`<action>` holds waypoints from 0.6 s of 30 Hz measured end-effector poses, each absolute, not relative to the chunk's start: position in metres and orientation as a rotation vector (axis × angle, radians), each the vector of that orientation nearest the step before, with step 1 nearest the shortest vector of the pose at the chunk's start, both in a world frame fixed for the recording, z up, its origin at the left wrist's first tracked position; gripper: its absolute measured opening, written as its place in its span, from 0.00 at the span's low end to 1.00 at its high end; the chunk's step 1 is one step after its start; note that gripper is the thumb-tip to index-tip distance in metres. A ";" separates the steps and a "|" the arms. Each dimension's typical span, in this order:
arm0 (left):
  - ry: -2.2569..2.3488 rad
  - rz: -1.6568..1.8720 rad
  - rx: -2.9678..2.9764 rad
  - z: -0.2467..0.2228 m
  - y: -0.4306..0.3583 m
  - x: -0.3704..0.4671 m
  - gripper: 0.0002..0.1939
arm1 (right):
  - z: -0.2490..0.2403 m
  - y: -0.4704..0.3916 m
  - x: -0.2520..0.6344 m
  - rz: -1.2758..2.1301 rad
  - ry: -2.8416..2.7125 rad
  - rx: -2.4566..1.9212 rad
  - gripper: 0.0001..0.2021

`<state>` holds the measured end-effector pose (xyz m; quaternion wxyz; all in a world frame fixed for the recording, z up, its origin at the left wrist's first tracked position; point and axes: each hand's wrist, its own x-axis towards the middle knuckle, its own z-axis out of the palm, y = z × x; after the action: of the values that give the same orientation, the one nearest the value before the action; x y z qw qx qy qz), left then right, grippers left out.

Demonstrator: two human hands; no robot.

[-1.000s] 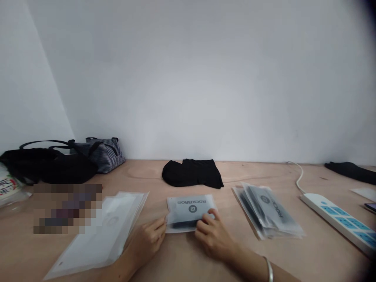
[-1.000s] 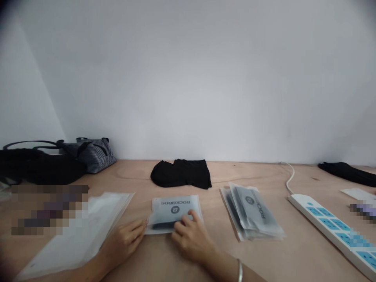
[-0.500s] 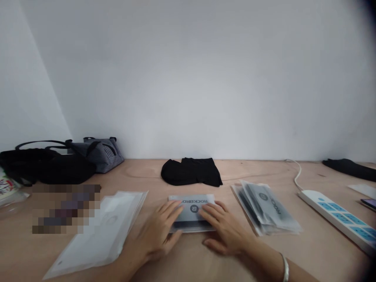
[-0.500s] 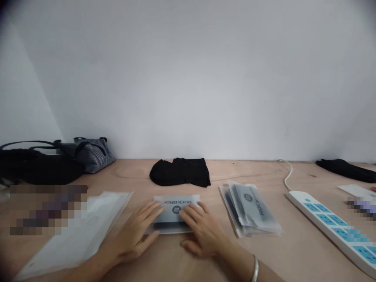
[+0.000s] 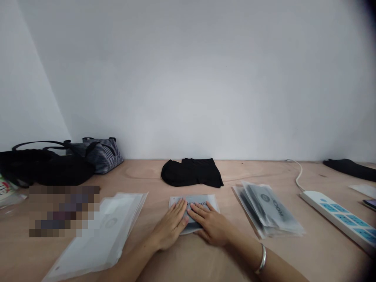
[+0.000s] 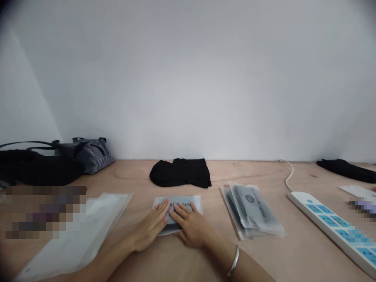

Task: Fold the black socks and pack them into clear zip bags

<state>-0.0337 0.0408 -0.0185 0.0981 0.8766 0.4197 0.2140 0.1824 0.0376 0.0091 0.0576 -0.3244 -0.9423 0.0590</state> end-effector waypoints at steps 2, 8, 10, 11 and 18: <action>1.274 0.819 2.390 -0.019 0.042 -0.036 0.24 | 0.006 0.037 0.178 0.091 -2.845 -1.022 0.31; 1.386 1.286 1.882 -0.028 0.057 -0.046 0.26 | -0.003 0.027 0.166 -0.235 -2.673 -1.149 0.33; 1.403 1.289 1.875 -0.030 0.059 -0.047 0.26 | 0.003 0.027 0.169 -0.290 -2.572 -1.270 0.33; 1.409 1.286 1.873 -0.031 0.059 -0.047 0.26 | 0.009 0.028 0.173 -0.306 -2.509 -1.350 0.33; 1.484 1.188 1.900 -0.022 0.051 -0.043 0.25 | 0.067 0.046 0.236 -0.537 -1.792 -2.111 0.30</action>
<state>-0.0427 0.0514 -0.0218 0.2252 0.6887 0.5382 0.4306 0.2357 0.0459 0.0675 0.1596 -0.7389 -0.6271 -0.1881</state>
